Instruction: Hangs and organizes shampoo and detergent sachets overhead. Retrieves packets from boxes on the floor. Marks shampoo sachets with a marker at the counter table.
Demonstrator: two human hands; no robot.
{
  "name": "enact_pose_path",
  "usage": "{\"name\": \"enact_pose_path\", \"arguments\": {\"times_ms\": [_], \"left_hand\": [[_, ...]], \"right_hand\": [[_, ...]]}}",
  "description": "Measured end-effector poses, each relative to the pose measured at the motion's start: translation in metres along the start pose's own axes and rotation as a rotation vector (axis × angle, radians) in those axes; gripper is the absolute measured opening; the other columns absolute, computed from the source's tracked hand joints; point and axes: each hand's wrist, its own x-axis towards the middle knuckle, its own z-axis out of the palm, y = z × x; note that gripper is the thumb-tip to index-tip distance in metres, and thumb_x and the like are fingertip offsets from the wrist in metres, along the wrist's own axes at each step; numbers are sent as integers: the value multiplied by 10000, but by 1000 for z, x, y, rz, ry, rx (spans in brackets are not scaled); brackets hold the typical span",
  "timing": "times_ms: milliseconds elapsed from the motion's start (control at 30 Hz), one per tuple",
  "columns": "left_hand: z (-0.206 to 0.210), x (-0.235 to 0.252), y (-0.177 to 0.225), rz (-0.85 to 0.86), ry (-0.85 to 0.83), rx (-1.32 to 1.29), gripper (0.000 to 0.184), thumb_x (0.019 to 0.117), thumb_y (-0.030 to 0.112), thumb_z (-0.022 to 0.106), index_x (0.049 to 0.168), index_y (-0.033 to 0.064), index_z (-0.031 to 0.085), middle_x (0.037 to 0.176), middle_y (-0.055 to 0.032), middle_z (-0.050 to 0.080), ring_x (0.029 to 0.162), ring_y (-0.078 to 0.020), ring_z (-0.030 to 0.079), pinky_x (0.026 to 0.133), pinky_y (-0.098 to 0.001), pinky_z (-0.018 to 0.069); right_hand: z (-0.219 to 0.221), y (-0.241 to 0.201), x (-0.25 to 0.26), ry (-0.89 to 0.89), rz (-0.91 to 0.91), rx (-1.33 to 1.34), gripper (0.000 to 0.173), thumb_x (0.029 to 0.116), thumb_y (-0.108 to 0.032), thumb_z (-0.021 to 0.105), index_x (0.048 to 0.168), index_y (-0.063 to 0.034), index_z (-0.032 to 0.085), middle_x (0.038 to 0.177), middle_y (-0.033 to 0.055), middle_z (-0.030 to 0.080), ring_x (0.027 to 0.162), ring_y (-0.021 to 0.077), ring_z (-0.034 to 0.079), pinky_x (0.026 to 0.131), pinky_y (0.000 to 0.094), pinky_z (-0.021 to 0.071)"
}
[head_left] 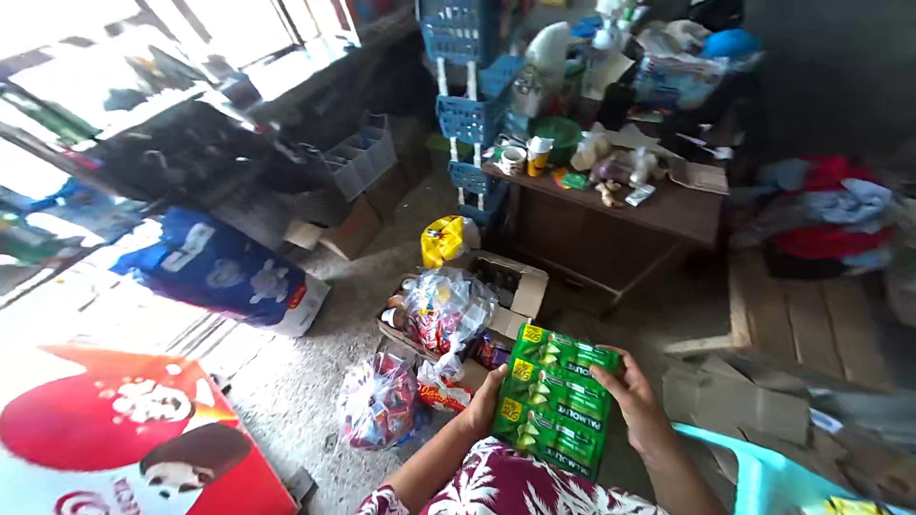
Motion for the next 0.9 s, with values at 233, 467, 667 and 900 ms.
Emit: {"name": "enact_pose_path", "arguments": {"times_ms": [233, 467, 667, 900], "left_hand": [[-11, 4, -19, 123, -53, -131, 952, 851, 903, 170, 1051, 176, 750, 1057, 5, 766, 1010, -103, 708, 898, -344, 572], [9, 21, -10, 213, 96, -37, 258, 978, 219, 560, 1170, 53, 609, 980, -8, 733, 899, -116, 713, 851, -350, 590], [57, 45, -19, 197, 292, 136, 267, 1028, 121, 555, 1237, -43, 571, 996, -56, 725, 903, -128, 716, 870, -354, 604], [174, 112, -91, 180, 320, 330, 221, 1027, 85, 515, 1207, -30, 572, 926, -25, 740, 838, -112, 734, 813, -318, 628]], "right_hand": [[-5, 3, -1, 202, -5, 163, 513, 1001, -107, 511, 1479, -26, 343, 1190, -4, 596, 974, 21, 664, 832, 249, 599], [1, 2, -11, 133, 128, 335, 438, 1001, 46, 454, 1377, -116, 300, 1061, -8, 644, 776, 99, 732, 655, 292, 649], [-79, 15, -11, -103, 157, 181, 647, 867, -107, 659, 1441, -8, 377, 1153, 2, 672, 969, 74, 703, 826, 296, 627], [-233, 12, 22, -164, 336, 116, 537, 1003, -109, 623, 1474, -15, 383, 1208, 118, 658, 1026, 156, 700, 902, 341, 606]]}}
